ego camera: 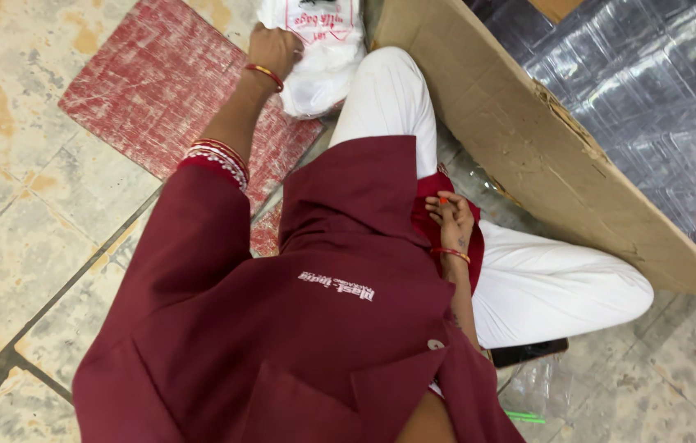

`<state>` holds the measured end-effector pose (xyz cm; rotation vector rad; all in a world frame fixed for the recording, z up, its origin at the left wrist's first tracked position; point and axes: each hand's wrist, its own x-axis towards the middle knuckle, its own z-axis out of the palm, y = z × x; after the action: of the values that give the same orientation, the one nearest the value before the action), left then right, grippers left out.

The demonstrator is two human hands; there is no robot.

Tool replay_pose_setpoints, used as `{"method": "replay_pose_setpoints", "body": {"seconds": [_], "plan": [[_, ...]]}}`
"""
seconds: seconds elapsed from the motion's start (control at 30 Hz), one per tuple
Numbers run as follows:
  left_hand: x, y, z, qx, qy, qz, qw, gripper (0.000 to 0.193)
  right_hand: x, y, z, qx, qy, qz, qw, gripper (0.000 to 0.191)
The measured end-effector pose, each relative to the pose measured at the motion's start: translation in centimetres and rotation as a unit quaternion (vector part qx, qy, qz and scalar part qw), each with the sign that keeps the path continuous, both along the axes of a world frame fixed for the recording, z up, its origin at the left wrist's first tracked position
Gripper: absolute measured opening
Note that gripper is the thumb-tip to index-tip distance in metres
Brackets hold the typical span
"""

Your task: The person sits on the floor and packs white plastic bags into clear plastic containers taken from a cardboard box. They open the bags, place them into the containers, and set the filled containers aside.

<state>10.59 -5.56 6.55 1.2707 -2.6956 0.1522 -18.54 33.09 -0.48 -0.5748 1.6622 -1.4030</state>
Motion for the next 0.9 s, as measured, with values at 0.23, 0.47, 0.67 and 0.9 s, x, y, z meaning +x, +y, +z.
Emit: {"method": "replay_pose_setpoints", "body": {"seconds": [0.23, 0.47, 0.67, 0.9], "plan": [[-0.1, 0.4, -0.9, -0.058, -0.044, -0.029, 0.997, 0.025, 0.3, 0.0, 0.0, 0.007, 0.02, 0.003, 1.0, 0.019], [-1.0, 0.0, -1.3, -0.055, 0.054, -0.05, 0.996, 0.011, 0.2, 0.4, 0.0, -0.003, -0.002, -0.001, 1.0, 0.021], [-0.9, 0.9, -0.2, 0.147, 0.252, -0.046, 0.955, 0.022, 0.3, 0.5, 0.2, -0.01, -0.003, -0.001, 1.0, 0.019], [0.5, 3.1, -0.6, 0.129, 0.178, -0.035, 0.975, 0.036, 0.8, 0.6, 1.3, -0.003, 0.001, 0.005, 1.0, 0.02]]}}
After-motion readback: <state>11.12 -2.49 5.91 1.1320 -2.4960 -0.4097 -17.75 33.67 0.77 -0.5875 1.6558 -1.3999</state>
